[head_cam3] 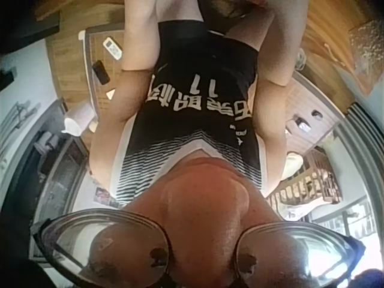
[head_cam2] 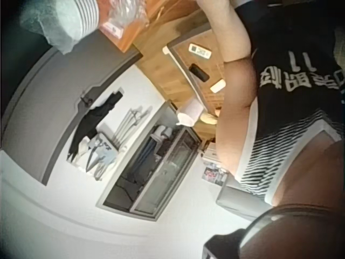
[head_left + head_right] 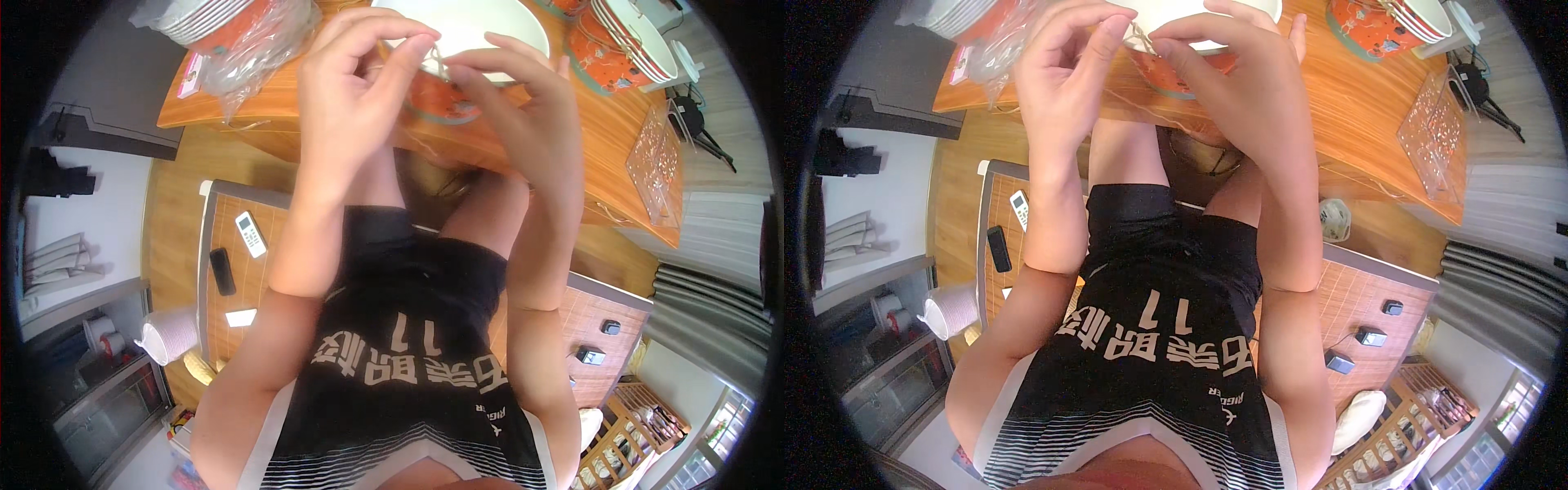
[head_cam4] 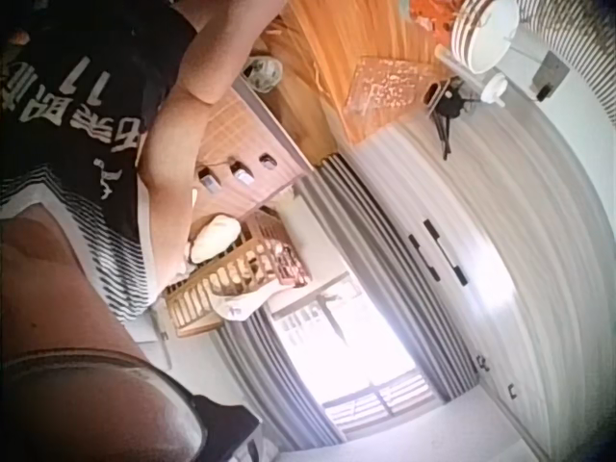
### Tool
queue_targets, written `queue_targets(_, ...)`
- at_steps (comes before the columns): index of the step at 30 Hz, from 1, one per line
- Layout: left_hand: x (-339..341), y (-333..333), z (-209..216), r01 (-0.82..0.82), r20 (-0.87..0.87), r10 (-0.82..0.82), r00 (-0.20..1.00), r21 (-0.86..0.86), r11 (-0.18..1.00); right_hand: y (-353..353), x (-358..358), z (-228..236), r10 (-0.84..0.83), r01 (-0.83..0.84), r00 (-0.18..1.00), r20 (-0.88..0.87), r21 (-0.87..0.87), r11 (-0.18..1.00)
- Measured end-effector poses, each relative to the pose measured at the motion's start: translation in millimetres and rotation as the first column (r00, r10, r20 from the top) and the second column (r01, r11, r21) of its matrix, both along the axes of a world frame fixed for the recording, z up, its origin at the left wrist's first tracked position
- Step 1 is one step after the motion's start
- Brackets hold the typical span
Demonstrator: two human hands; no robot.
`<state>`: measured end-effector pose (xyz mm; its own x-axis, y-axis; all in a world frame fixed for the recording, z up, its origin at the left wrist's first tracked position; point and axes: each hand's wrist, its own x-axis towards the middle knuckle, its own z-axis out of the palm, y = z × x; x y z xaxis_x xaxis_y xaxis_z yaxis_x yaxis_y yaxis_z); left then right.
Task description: Tying handle strings to paper buckets or bowls for final packaging.
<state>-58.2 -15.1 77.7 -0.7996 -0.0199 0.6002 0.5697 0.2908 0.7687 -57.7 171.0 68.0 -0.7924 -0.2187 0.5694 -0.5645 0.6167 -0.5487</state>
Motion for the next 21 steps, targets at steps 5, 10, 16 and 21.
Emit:
queue_targets(5, -28.8, 1.1, -24.3, 0.327, -0.237, -0.277, 0.931, 0.202, 0.923, -18.9, 0.5, 16.5, -0.027, 0.026, 0.994, -0.108, -0.014, 1.0)
queue_targets(10, 1.6, 0.7, 3.7, 0.195, 0.086, -0.226, 0.97, 0.279, 0.94, -9.3, -11.1, 10.7, 0.061, -0.062, 0.996, -0.061, -0.022, 0.998)
queue_targets(16, -13.7, -18.1, 18.6, 0.072, 0.075, -0.048, 0.996, -0.367, 0.928, -5.8, -15.4, 6.8, 0.05, -0.053, 0.989, -0.14, -0.02, 0.998)
queue_targets(21, -61.4, -24.6, -0.1, 0.494, -0.659, -0.482, 0.577, -0.189, 0.849, -10.1, -18.3, 3.2, 0.024, -0.018, 0.986, -0.164, 0.04, 0.999)
